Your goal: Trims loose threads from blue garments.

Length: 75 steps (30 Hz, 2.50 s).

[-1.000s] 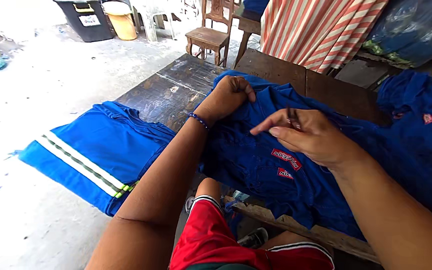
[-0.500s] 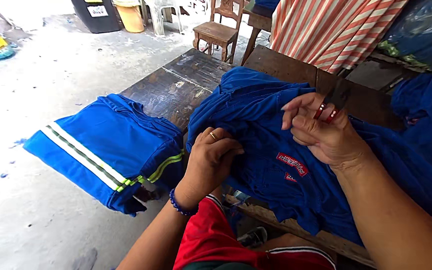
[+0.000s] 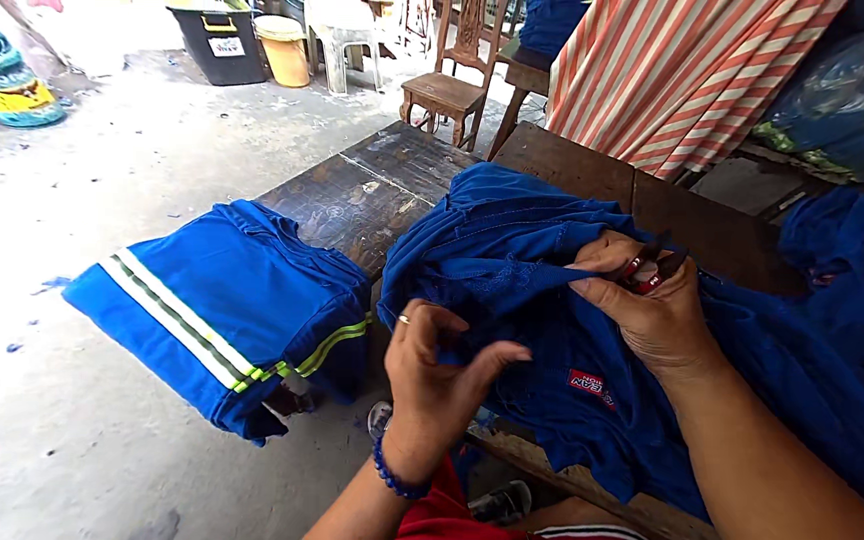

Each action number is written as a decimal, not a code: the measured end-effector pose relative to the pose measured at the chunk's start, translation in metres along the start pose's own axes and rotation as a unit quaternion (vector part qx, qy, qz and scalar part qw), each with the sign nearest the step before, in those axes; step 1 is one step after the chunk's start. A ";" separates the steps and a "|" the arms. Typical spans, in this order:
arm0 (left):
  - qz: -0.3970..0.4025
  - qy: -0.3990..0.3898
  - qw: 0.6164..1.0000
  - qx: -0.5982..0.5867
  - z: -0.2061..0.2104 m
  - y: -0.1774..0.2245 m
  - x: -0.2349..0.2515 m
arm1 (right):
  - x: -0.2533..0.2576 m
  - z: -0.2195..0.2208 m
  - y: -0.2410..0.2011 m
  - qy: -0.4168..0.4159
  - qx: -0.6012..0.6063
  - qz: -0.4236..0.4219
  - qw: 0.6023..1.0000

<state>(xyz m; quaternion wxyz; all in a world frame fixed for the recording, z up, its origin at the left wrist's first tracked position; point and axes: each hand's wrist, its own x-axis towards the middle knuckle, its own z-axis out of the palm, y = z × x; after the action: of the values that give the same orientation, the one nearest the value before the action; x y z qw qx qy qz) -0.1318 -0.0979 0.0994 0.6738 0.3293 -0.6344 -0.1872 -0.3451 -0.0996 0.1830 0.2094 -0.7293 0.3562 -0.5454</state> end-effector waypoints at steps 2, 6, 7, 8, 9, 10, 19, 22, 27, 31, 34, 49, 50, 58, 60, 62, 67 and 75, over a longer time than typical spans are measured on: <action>-0.034 -0.019 0.993 0.111 0.014 -0.001 -0.005 | 0.000 0.001 0.000 0.013 0.016 0.010 1.000; -0.120 -0.008 0.991 0.061 0.024 -0.006 0.014 | -0.002 0.001 -0.001 0.021 0.009 -0.014 1.000; -0.165 0.005 0.986 -0.015 0.023 -0.003 0.020 | -0.003 0.001 -0.001 0.013 -0.002 -0.030 0.999; -0.214 0.022 0.973 -0.087 0.022 0.001 0.024 | -0.004 0.001 0.000 0.001 -0.013 -0.047 0.999; -0.244 0.034 0.959 -0.142 0.020 0.004 0.027 | -0.004 0.002 0.001 -0.011 -0.022 -0.063 0.998; -0.256 0.032 0.949 -0.179 0.018 0.007 0.026 | -0.004 0.003 0.002 -0.022 -0.031 -0.076 0.996; -0.204 -0.035 0.973 -0.106 0.044 0.013 0.000 | -0.004 0.006 0.003 0.024 0.027 -0.033 0.999; -0.304 0.000 0.931 -0.203 0.049 0.017 0.018 | -0.005 0.005 0.002 0.034 0.033 -0.033 0.998; -0.455 0.119 0.755 -0.457 0.037 0.037 0.032 | -0.010 0.008 0.003 -0.028 -0.004 -0.069 0.997; -0.442 0.193 0.641 -0.597 0.027 0.037 0.029 | -0.012 0.015 0.005 -0.112 -0.047 -0.087 0.989; -0.378 0.189 0.675 -0.605 0.020 0.024 0.022 | -0.009 0.020 0.003 -0.106 -0.034 -0.031 0.993; -0.199 0.108 0.858 -0.460 0.023 0.019 -0.004 | 0.011 0.087 0.000 0.026 -0.088 -0.065 0.994; -0.197 0.107 0.858 -0.462 0.023 0.019 -0.004 | 0.010 0.083 -0.002 0.029 -0.070 -0.077 0.994; -0.125 0.104 0.882 -0.443 0.036 0.020 -0.009 | -0.009 0.074 -0.024 0.029 -0.097 -0.128 0.987; -0.114 0.124 0.883 -0.438 0.040 0.019 -0.009 | -0.013 0.078 -0.030 -0.007 -0.156 -0.179 0.971; -0.126 0.147 0.888 -0.416 0.041 0.018 -0.009 | -0.016 0.082 -0.034 -0.051 -0.216 -0.223 0.949; -0.125 0.173 0.917 -0.337 0.044 0.009 -0.006 | -0.020 0.088 -0.027 -0.101 -0.264 -0.261 0.923; -0.135 0.167 0.903 -0.372 0.038 -0.004 -0.005 | -0.023 0.033 -0.015 -0.019 -0.173 0.026 0.984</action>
<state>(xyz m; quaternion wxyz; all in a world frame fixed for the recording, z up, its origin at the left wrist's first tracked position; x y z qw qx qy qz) -0.1692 -0.1053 0.0925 0.8118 0.1642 -0.3461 -0.4408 -0.3131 -0.0752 0.1686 0.1009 -0.7554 0.4603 -0.4554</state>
